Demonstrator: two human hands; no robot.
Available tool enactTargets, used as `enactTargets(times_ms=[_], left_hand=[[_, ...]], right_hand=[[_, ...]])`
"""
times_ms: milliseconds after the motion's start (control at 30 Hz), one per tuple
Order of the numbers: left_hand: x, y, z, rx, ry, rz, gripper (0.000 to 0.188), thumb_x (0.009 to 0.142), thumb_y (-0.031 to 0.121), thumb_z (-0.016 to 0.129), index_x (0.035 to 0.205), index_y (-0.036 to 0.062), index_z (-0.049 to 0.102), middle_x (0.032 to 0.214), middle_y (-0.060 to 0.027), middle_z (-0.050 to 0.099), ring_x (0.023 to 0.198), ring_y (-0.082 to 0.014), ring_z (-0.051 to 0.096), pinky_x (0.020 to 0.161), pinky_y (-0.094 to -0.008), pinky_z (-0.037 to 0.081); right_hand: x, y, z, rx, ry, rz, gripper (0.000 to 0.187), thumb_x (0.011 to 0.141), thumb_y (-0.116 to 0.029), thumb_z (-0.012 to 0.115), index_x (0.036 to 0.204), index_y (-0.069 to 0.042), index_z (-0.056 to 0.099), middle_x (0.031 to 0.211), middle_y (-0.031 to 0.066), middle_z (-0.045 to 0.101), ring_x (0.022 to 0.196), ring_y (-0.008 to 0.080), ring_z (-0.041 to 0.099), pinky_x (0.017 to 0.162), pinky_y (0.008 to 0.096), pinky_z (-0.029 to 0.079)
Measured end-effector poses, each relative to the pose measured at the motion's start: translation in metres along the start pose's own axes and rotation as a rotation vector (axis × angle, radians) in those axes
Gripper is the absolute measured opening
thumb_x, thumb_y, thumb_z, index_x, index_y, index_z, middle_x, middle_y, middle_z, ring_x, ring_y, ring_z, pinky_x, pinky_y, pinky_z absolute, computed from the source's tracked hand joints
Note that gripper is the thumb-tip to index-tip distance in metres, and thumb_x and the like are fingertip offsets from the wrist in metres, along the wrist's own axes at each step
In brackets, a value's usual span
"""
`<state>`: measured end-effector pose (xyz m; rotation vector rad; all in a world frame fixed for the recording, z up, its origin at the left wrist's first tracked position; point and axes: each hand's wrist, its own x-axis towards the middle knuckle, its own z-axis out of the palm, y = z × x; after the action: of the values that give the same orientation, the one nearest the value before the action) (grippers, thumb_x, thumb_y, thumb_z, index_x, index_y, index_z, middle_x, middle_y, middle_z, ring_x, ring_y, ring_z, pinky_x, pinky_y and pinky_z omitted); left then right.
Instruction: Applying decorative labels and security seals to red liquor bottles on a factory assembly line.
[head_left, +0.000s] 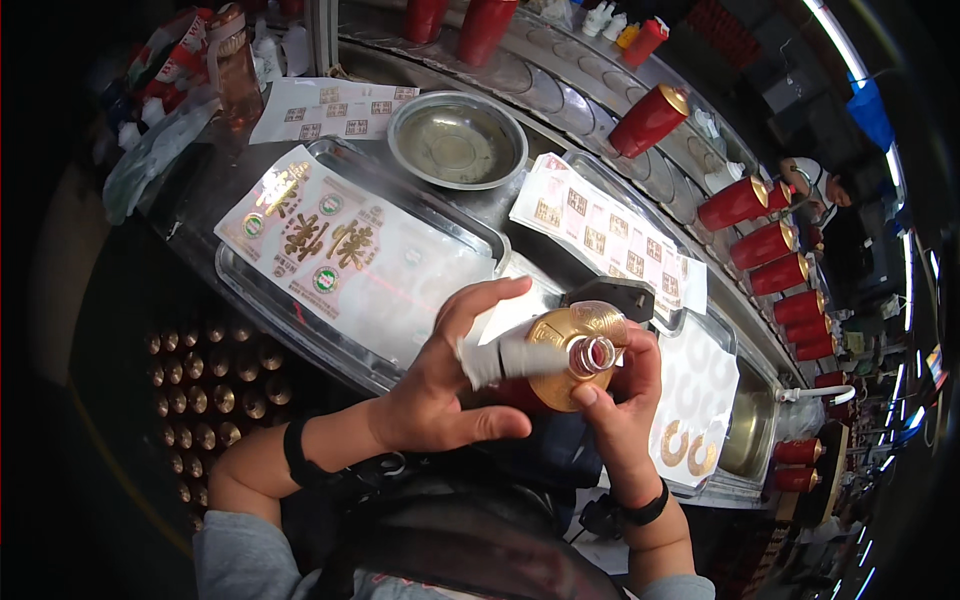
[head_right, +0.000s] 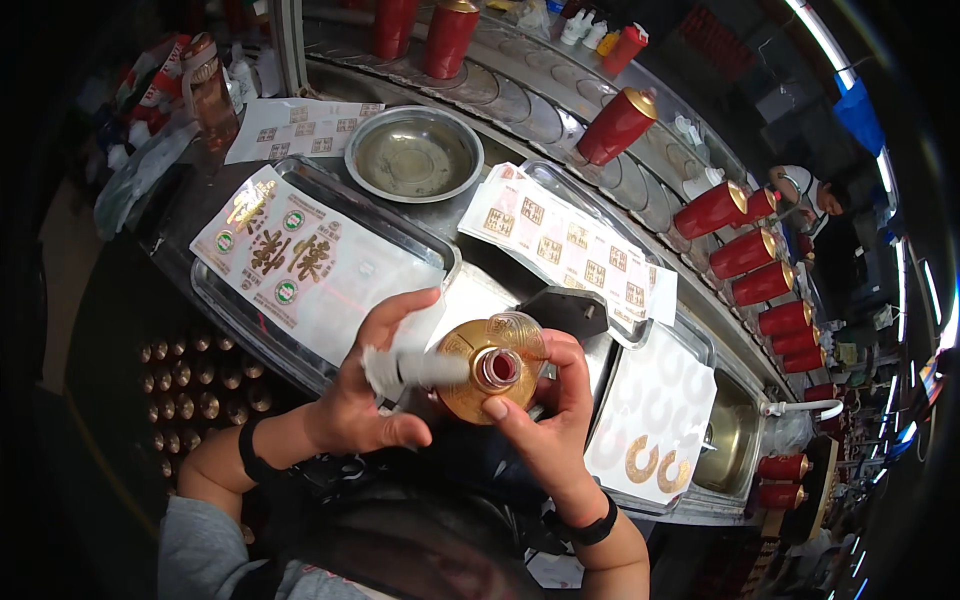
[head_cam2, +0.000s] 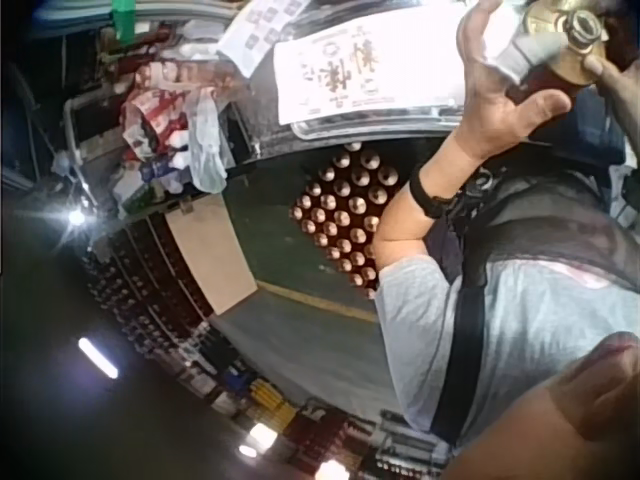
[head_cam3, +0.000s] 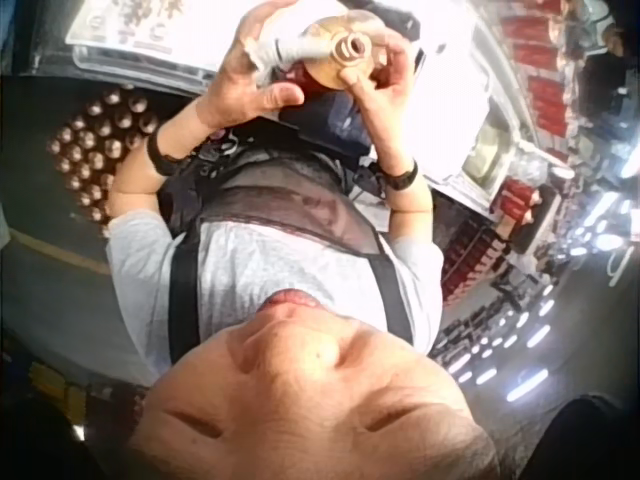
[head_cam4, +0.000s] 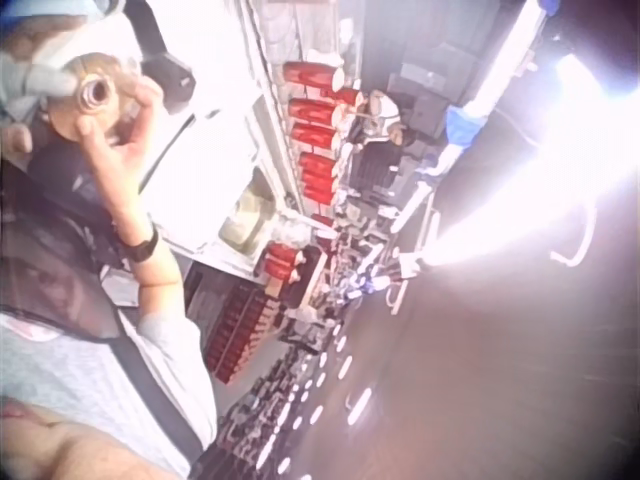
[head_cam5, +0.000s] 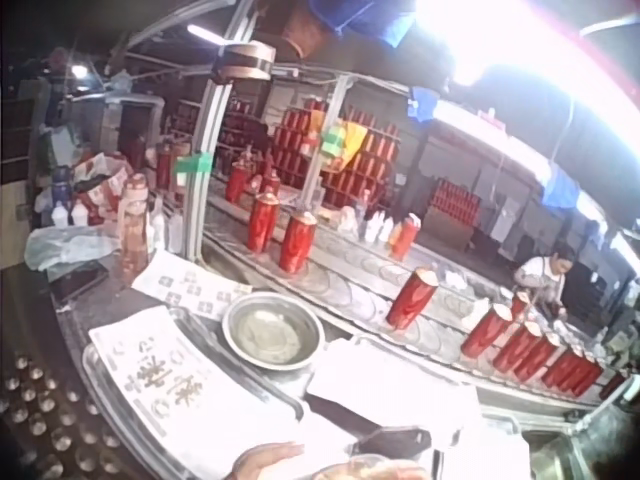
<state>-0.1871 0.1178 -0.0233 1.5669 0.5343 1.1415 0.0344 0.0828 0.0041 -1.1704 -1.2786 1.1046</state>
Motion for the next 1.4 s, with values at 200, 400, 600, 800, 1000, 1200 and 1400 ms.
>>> enactTargets(times_ms=[200, 400, 600, 800, 1000, 1200, 1400], left_hand=[[0.003, -0.018, 0.000, 0.266, 0.072, 0.186, 0.067, 0.091, 0.047, 0.066, 0.136, 0.0020, 0.050, 0.145, -0.0166, 0.042, 0.134, -0.0384, 0.036, 0.115, -0.0490, 0.026], [0.021, -0.020, -0.009, 0.410, 0.053, 0.196, 0.063, 0.092, 0.046, 0.064, 0.135, 0.0018, 0.049, 0.141, -0.0141, 0.048, 0.131, -0.0378, 0.041, 0.114, -0.0507, 0.026], [0.010, -0.002, -0.004, 0.634, 0.055, 0.242, 0.057, 0.094, 0.048, 0.060, 0.131, 0.0057, 0.054, 0.143, -0.0105, 0.048, 0.136, -0.0354, 0.037, 0.115, -0.0565, 0.021], [-0.014, 0.008, 0.016, 0.741, 0.070, 0.265, 0.068, 0.091, 0.049, 0.063, 0.141, 0.0081, 0.041, 0.143, -0.0075, 0.048, 0.136, -0.0361, 0.038, 0.113, -0.0623, 0.019], [-0.010, 0.026, 0.038, 0.988, 0.067, 0.281, 0.044, 0.086, 0.042, 0.069, 0.119, 0.0128, 0.065, 0.148, -0.0086, 0.040, 0.137, -0.0392, 0.034, 0.111, -0.0668, 0.017], [-0.003, 0.033, 0.074, 1.137, 0.034, 0.228, 0.038, 0.081, 0.041, 0.074, 0.114, 0.0225, 0.072, 0.151, -0.0155, 0.027, 0.143, -0.0437, 0.017, 0.113, -0.0657, 0.003], [-0.014, 0.027, 0.071, 0.543, 0.275, 0.047, 0.083, 0.071, 0.013, 0.085, 0.139, -0.0014, 0.039, 0.140, -0.0183, 0.038, 0.132, -0.0284, 0.042, 0.104, -0.0382, 0.042]], right_hand=[[-0.001, 0.003, -0.003, -0.006, -0.009, -0.055, 0.060, 0.078, -0.020, 0.084, 0.123, -0.005, 0.049, 0.127, 0.0076, 0.045, 0.114, 0.0169, 0.057, 0.084, 0.0289, 0.057], [-0.002, 0.003, -0.001, -0.026, -0.023, -0.059, 0.058, 0.078, -0.021, 0.084, 0.123, -0.005, 0.050, 0.126, 0.0070, 0.045, 0.112, 0.0158, 0.057, 0.083, 0.0276, 0.057], [-0.003, 0.001, -0.004, -0.013, -0.014, -0.041, 0.055, 0.080, -0.019, 0.082, 0.121, -0.005, 0.050, 0.128, 0.0062, 0.045, 0.109, 0.0156, 0.059, 0.084, 0.0279, 0.057], [-0.004, 0.007, -0.004, 0.105, -0.009, -0.040, 0.042, 0.086, -0.010, 0.074, 0.119, -0.005, 0.050, 0.124, 0.0033, 0.048, 0.101, 0.0130, 0.063, 0.078, 0.0250, 0.055], [-0.003, -0.003, -0.005, 0.223, -0.002, 0.091, 0.029, 0.092, -0.008, 0.067, 0.117, -0.003, 0.053, 0.118, 0.0015, 0.052, 0.095, 0.0085, 0.062, 0.074, 0.0216, 0.053], [0.013, 0.002, -0.023, 0.135, -0.052, -0.029, 0.015, 0.095, -0.013, 0.064, 0.103, 0.000, 0.064, 0.104, -0.0005, 0.059, 0.088, 0.0048, 0.060, 0.073, 0.0215, 0.050], [0.004, 0.002, -0.019, 0.273, -0.073, 0.067, 0.018, 0.095, -0.015, 0.065, 0.109, -0.004, 0.062, 0.096, -0.0030, 0.062, 0.079, 0.0021, 0.055, 0.067, 0.0187, 0.044]])
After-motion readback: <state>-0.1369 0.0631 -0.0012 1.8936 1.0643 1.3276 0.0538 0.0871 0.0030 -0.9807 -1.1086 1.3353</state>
